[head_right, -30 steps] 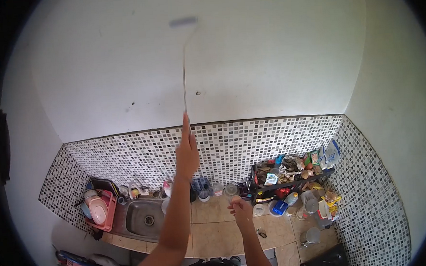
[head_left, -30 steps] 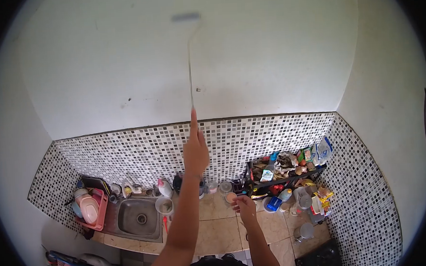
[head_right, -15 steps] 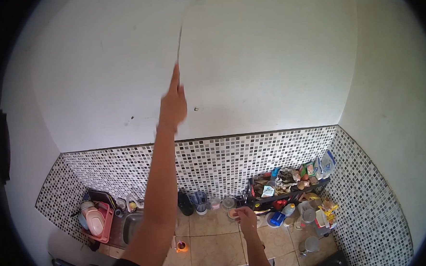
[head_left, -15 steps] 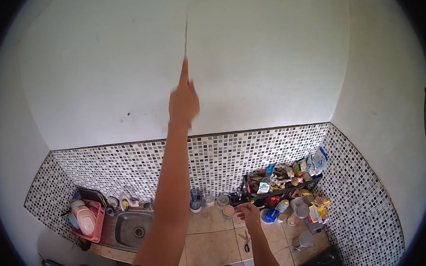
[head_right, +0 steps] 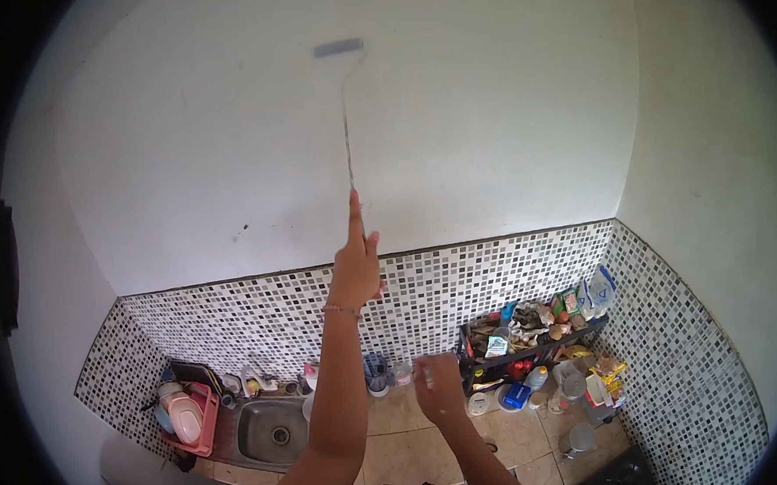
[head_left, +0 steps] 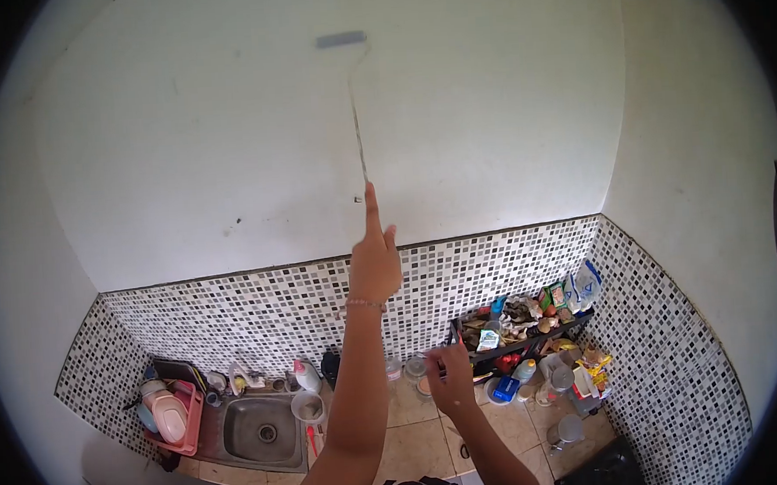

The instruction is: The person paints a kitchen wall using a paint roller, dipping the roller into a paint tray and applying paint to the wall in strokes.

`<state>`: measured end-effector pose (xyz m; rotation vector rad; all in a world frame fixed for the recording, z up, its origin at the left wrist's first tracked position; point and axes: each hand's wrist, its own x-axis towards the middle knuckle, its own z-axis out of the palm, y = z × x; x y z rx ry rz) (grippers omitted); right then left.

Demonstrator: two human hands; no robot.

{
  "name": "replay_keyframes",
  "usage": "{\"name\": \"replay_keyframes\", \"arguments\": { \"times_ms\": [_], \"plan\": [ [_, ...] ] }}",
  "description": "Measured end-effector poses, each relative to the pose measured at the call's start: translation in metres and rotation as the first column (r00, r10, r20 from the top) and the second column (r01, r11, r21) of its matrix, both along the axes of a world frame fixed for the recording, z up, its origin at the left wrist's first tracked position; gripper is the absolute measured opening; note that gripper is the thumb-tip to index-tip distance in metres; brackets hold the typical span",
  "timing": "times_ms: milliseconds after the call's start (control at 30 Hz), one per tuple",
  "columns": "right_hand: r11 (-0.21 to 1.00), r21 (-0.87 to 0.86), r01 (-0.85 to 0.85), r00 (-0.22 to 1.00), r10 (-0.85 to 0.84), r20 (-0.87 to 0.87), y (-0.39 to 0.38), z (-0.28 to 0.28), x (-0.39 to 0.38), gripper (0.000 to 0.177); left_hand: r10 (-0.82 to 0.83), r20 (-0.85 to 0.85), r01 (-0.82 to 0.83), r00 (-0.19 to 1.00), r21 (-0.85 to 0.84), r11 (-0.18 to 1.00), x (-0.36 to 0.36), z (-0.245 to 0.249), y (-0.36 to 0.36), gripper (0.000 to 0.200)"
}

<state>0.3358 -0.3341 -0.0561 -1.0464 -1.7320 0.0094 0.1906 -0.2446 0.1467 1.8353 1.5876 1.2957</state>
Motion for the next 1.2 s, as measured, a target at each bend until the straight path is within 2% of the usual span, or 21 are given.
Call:
{"name": "replay_keyframes", "arguments": {
  "times_ms": [100,133,200,300,333,367,433,567,633,667,733,800,867,900,967,1000,1033,1067,1100,1200],
  "plan": [
    [0.984,0.176,-0.032,0.998,0.023,0.051,0.011,0.068,-0.026,0.032,-0.193,0.111,0.200,0.975,-0.057,0.978,-0.001,0.015,-0.021,0.071],
    [0.956,0.291,-0.050,0.998,0.034,0.059,0.021,0.081,-0.033,0.036,-0.234,0.107,0.237,0.966,-0.013,0.971,-0.002,0.017,-0.023,0.072],
    [0.860,0.503,-0.084,0.996,0.055,0.072,0.038,0.101,-0.043,0.045,-0.292,0.135,0.287,0.947,0.056,0.956,-0.003,0.023,-0.027,0.072],
    [0.690,0.724,-0.013,0.999,-0.016,0.033,0.058,0.132,-0.046,0.046,-0.359,0.206,0.352,0.911,0.069,0.933,-0.006,0.039,-0.033,0.072],
    [0.611,0.789,0.064,0.997,-0.069,-0.028,0.064,0.148,-0.048,0.044,-0.376,0.204,0.366,0.904,0.085,0.927,-0.007,0.042,-0.032,0.070],
    [0.610,0.788,0.081,0.996,-0.088,-0.034,0.062,0.169,-0.048,0.037,-0.393,0.201,0.379,0.897,0.103,0.919,-0.008,0.045,-0.031,0.069],
    [0.614,0.788,0.036,0.997,-0.081,0.017,0.070,0.190,-0.047,0.025,-0.460,0.332,0.426,0.823,0.175,0.888,-0.013,0.047,-0.019,0.066],
    [0.420,0.907,-0.031,0.999,-0.018,0.043,0.090,0.237,-0.051,0.019,-0.603,0.407,0.518,0.686,0.310,0.798,-0.017,0.057,-0.023,0.067],
    [0.319,0.945,-0.075,0.997,0.019,0.073,0.093,0.271,-0.058,0.019,-0.621,0.537,0.517,0.571,0.352,0.780,-0.020,0.058,-0.025,0.066],
    [0.315,0.941,-0.121,0.992,0.075,0.103,0.098,0.284,-0.062,0.022,-0.624,0.594,0.516,0.507,0.371,0.772,-0.022,0.057,-0.026,0.066],
    [0.301,0.930,-0.213,0.970,0.182,0.163,0.109,0.310,-0.072,0.027,-0.565,0.588,0.462,0.579,0.334,0.822,-0.036,0.048,-0.014,0.061],
    [0.258,0.947,-0.190,0.974,0.170,0.149,0.117,0.335,-0.080,0.026,-0.499,0.620,0.373,0.606,0.332,0.866,-0.039,0.045,-0.017,0.050],
    [0.193,0.972,-0.133,0.975,0.202,0.093,0.116,0.362,-0.088,0.027,-0.463,0.641,0.335,0.612,0.321,0.886,-0.049,0.033,-0.013,0.048],
    [0.249,0.967,-0.055,0.977,0.213,0.001,0.111,0.364,-0.091,0.026,-0.444,0.653,0.314,0.614,0.315,0.896,-0.056,0.028,-0.012,0.047],
    [0.367,0.926,0.089,0.959,0.220,-0.180,0.098,0.351,-0.096,0.024,-0.426,0.674,0.296,0.604,0.306,0.905,-0.068,0.017,-0.014,0.044],
    [0.361,0.921,0.147,0.962,0.164,-0.218,0.086,0.339,-0.102,0.023,-0.435,0.683,0.289,0.586,0.326,0.900,-0.076,0.005,-0.009,0.042],
    [0.390,0.909,0.146,0.962,0.160,-0.222,0.079,0.318,-0.109,0.023,-0.445,0.692,0.283,0.569,0.344,0.895,-0.082,-0.004,-0.005,0.040],
    [0.425,0.904,0.039,0.972,0.192,-0.132,0.066,0.302,-0.112,0.024,-0.366,0.711,0.217,0.601,0.296,0.930,-0.086,-0.006,-0.007,0.038],
    [0.392,0.918,-0.062,0.952,0.299,-0.064,0.074,0.283,-0.117,0.026,-0.338,0.727,0.200,0.598,0.273,0.941,-0.091,-0.010,-0.007,0.037],
    [0.362,0.932,0.003,0.955,0.276,-0.110,0.077,0.287,-0.142,0.026,-0.223,0.754,0.147,0.618,0.167,0.975,-0.104,-0.007,-0.017,0.034]
  ]
}}
